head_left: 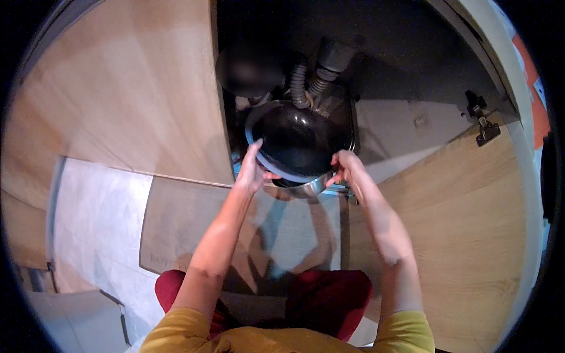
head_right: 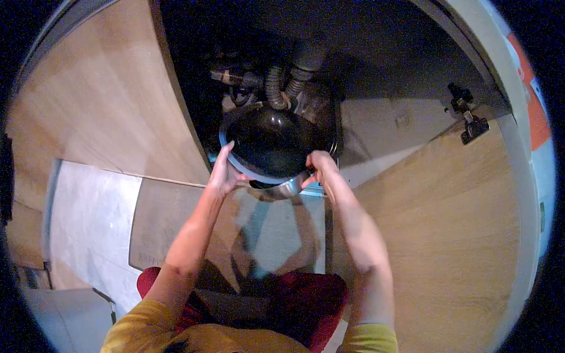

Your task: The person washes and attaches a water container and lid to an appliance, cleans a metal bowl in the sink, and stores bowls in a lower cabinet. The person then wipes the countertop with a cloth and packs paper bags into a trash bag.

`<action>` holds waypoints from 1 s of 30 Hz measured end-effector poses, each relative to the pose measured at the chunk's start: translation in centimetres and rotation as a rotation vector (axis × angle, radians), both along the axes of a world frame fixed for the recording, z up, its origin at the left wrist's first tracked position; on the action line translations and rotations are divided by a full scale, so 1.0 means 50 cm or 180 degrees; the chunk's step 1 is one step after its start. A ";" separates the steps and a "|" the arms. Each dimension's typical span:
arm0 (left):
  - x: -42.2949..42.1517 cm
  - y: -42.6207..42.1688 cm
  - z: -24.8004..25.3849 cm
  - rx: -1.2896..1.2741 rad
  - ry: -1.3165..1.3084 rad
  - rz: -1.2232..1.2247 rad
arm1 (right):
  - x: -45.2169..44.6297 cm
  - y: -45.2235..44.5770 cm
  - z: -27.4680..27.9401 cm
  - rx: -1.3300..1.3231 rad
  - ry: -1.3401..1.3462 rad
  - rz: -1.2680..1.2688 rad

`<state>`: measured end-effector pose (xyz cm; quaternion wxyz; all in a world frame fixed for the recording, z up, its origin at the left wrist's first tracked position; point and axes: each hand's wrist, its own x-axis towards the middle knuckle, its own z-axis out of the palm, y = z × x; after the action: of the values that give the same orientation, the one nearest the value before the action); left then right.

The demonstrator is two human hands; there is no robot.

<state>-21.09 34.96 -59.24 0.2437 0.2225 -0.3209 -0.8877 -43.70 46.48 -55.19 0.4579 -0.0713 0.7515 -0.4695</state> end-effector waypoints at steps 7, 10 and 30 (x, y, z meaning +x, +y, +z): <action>-0.052 -0.069 -0.008 0.0427 0.0153 0.0194 | -0.061 -0.130 0.006 0.0785 0.0137 0.0217; -0.074 -0.087 -0.008 0.0466 -0.0370 0.0249 | -0.035 -0.127 0.011 0.0874 0.0585 0.0236; -0.111 -0.046 -0.180 0.1213 -0.0582 0.0369 | 0.169 -0.063 -0.293 -0.1750 -0.1241 -0.1377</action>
<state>-26.65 32.69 -68.27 0.2178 0.3623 -0.1547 -0.8930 -35.27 43.32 -69.85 0.4463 0.0591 0.4945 -0.7435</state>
